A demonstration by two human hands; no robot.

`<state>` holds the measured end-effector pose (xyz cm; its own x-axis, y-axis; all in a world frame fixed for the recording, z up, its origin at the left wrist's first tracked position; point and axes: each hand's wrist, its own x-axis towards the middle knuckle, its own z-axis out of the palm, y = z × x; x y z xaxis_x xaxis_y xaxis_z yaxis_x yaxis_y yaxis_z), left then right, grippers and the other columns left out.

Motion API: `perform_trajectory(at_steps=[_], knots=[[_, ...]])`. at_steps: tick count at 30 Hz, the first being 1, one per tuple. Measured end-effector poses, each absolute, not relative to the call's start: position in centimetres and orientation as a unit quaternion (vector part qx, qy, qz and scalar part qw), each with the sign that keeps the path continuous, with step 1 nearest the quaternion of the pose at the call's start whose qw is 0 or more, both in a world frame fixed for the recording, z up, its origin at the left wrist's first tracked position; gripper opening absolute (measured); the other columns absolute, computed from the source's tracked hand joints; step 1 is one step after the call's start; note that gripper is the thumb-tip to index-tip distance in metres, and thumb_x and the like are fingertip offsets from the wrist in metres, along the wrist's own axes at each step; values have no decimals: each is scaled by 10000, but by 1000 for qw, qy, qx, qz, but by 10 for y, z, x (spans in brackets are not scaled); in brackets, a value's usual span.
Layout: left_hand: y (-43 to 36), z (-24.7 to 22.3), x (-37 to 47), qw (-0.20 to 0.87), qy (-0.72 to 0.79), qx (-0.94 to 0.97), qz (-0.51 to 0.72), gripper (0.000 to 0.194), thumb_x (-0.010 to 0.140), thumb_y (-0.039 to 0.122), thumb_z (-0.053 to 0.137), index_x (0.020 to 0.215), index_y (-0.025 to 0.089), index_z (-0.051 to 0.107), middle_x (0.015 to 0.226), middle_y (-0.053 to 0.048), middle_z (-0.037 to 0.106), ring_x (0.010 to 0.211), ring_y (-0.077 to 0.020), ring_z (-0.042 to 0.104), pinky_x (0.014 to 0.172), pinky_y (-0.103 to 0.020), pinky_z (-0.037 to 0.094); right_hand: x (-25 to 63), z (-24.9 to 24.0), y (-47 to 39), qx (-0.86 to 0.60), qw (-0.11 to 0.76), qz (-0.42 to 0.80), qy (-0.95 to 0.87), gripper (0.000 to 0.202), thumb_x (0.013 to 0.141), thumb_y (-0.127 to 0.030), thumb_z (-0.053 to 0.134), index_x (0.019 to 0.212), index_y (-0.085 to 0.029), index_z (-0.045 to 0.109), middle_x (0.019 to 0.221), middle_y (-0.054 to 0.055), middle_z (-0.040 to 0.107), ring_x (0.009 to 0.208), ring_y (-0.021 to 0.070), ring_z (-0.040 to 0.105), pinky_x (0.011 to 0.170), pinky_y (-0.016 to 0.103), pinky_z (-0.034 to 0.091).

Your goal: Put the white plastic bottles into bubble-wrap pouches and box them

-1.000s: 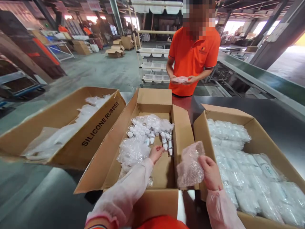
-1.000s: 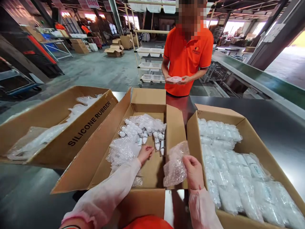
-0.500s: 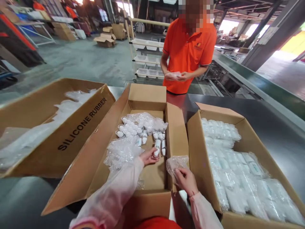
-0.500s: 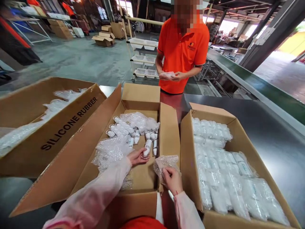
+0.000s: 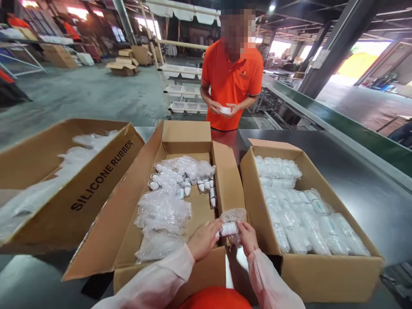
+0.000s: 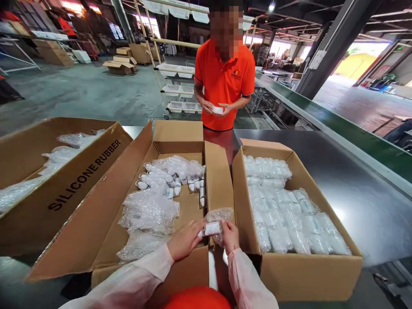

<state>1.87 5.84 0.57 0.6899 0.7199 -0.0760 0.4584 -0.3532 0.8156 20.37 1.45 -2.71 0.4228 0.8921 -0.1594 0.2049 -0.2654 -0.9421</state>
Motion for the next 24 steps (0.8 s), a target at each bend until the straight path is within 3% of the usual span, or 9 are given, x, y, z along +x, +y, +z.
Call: perform_trajectory(at_steps=[2, 4, 7, 10, 14, 18, 24], knots=[[50, 6, 25, 392, 431, 795, 168, 450, 778, 139, 498, 1216, 219, 565, 1343, -144, 495, 1154, -336, 473, 1003, -503, 321, 202, -18, 10, -707, 465, 334, -415, 622, 796, -679, 407, 827, -130, 698, 770, 136, 698, 701, 256, 639, 646, 377, 516], [44, 7, 30, 423, 481, 741, 200, 390, 760, 165, 538, 1144, 195, 599, 1225, -165, 545, 1119, -340, 487, 962, -491, 348, 198, -5, 6, -696, 457, 304, -462, 498, 808, -600, 482, 836, -161, 715, 812, 119, 697, 773, 257, 632, 735, 383, 496], [44, 11, 32, 614, 445, 617, 209, 200, 740, 289, 598, 895, 175, 651, 918, -119, 613, 908, -284, 581, 782, -398, 444, 190, 16, -2, -659, 434, 273, -550, 328, 824, -479, 541, 863, -219, 737, 814, 88, 692, 775, 230, 627, 737, 344, 472], [49, 15, 28, 807, 358, 425, 199, 237, 781, 355, 513, 743, 155, 634, 741, -87, 613, 697, -196, 595, 587, -299, 433, 182, 32, -10, -611, 385, 180, -668, 305, 892, -372, 477, 979, -219, 725, 778, 91, 682, 697, 195, 626, 628, 294, 463], [42, 23, 24, 895, 255, 199, 306, 168, 686, 260, 677, 811, 150, 661, 861, -67, 675, 777, -150, 608, 725, -276, 472, 178, 45, -17, -550, 375, 98, -740, 310, 936, -296, 422, 1007, -194, 707, 724, 74, 663, 654, 153, 617, 590, 246, 464], [29, 26, 28, 870, 255, 291, 305, 323, 601, 234, 797, 876, 131, 661, 850, -67, 689, 817, -178, 626, 814, -325, 475, 174, 54, -18, -532, 362, 61, -763, 330, 947, -313, 396, 1015, -206, 701, 668, 53, 625, 606, 139, 581, 552, 236, 435], [26, 22, 32, 849, 275, 317, 322, 338, 686, 467, 633, 814, 154, 649, 886, -107, 680, 929, -245, 619, 834, -382, 487, 166, 58, -23, -488, 330, 12, -808, 321, 946, -268, 389, 1056, -208, 685, 728, 61, 652, 622, 139, 583, 545, 235, 404]])
